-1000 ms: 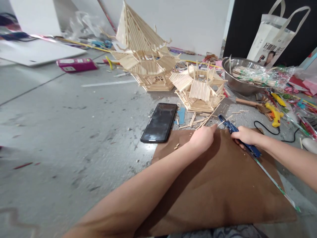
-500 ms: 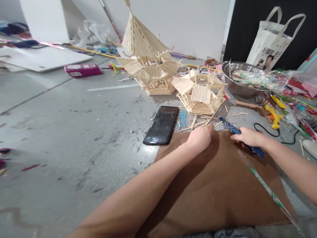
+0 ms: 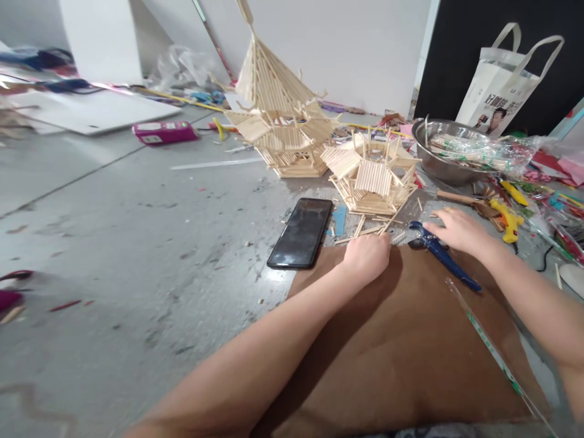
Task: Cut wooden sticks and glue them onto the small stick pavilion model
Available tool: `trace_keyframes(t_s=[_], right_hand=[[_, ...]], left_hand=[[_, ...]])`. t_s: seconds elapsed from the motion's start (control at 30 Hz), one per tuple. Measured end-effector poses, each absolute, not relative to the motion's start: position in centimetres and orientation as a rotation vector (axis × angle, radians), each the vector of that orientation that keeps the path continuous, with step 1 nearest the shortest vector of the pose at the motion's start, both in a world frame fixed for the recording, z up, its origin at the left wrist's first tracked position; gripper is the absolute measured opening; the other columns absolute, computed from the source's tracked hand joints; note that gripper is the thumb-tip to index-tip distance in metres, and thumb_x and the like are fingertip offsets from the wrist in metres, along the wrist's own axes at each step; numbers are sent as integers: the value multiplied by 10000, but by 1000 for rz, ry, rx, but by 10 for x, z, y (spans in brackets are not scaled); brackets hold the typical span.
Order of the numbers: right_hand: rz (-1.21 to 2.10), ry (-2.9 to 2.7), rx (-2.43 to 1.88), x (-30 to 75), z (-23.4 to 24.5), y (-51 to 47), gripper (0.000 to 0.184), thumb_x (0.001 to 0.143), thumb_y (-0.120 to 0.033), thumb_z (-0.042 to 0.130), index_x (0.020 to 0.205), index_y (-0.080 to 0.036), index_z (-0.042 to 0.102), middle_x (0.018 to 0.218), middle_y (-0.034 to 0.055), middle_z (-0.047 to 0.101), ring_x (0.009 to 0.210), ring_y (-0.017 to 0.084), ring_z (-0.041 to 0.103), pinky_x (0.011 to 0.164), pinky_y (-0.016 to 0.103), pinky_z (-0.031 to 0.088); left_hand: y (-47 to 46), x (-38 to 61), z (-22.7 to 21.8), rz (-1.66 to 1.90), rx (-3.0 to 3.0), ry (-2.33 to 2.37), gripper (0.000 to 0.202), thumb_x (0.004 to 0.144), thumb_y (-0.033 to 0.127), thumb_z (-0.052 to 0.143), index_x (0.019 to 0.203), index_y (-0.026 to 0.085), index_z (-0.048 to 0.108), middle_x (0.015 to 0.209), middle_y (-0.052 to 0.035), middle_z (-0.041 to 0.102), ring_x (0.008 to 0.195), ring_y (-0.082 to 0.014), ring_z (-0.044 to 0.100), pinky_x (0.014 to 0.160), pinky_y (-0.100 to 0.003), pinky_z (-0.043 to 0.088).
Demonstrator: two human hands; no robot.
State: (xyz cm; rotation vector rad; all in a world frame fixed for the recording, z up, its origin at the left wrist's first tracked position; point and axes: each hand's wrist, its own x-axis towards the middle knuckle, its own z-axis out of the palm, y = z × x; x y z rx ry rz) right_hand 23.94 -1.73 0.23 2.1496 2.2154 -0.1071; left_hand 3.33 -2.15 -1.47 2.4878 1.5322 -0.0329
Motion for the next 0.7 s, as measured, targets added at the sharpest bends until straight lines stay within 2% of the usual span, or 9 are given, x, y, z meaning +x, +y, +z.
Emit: trace_keyframes(t_s=[0.1, 0.2, 0.4, 0.5, 0.6, 0.67, 0.7], right_hand=[[-130, 2118, 2285, 235, 3, 23, 423, 818, -449, 372, 1030, -161, 596, 1046, 137, 618, 1013, 249, 545, 831, 342, 392], [-177, 1971, 2376, 228, -7, 54, 355, 775, -379, 473, 973, -125, 623, 1054, 184, 607, 1015, 281, 542, 796, 355, 406], [-238, 1973, 2428, 231, -22, 62, 237, 771, -215, 462, 904, -119, 632, 1013, 196, 613, 949, 282, 575, 744, 360, 422], [-225, 2019, 2481, 237, -16, 49, 219, 775, -217, 443, 883, -134, 614, 986, 181, 615, 929, 275, 574, 738, 362, 416], [-229, 2138, 2510, 236, -6, 32, 213, 797, -261, 408, 857, -156, 584, 912, 120, 626, 893, 224, 570, 740, 322, 409], [-347, 2283, 2535, 228, 1, 19, 199, 795, -299, 411, 827, -169, 558, 826, 59, 621, 785, 156, 570, 697, 262, 411], [-562, 2412, 2589, 222, 4, 12, 187, 779, -316, 434, 799, -166, 543, 759, 35, 607, 688, 126, 554, 639, 240, 408]], left_hand=[[-22, 33, -16, -10, 2488, 1533, 354, 857, 306, 284, 932, 149, 592, 896, -130, 641, 847, -235, 603, 724, -352, 450], [-22, 33, -19, 60, 2513, 1531, 331, 846, 327, 320, 922, 155, 592, 951, -125, 617, 889, -242, 585, 730, -351, 448], [-18, 31, -20, 248, 2504, 1519, 294, 842, 314, 329, 903, 187, 587, 954, -79, 605, 898, -215, 574, 710, -313, 450], [-15, 30, -20, 378, 2429, 1480, 281, 831, 303, 343, 884, 195, 597, 938, -61, 622, 847, -200, 588, 686, -300, 450], [-12, 30, -21, 571, 2308, 1370, 259, 806, 274, 387, 882, 191, 620, 915, -52, 646, 823, -186, 591, 718, -294, 440], [-9, 32, -20, 689, 2158, 1297, 241, 785, 271, 426, 862, 180, 635, 848, -41, 658, 760, -162, 590, 711, -274, 436], [-9, 33, -20, 732, 2051, 1267, 233, 776, 279, 443, 850, 171, 637, 792, -34, 655, 695, -144, 583, 674, -260, 438]])
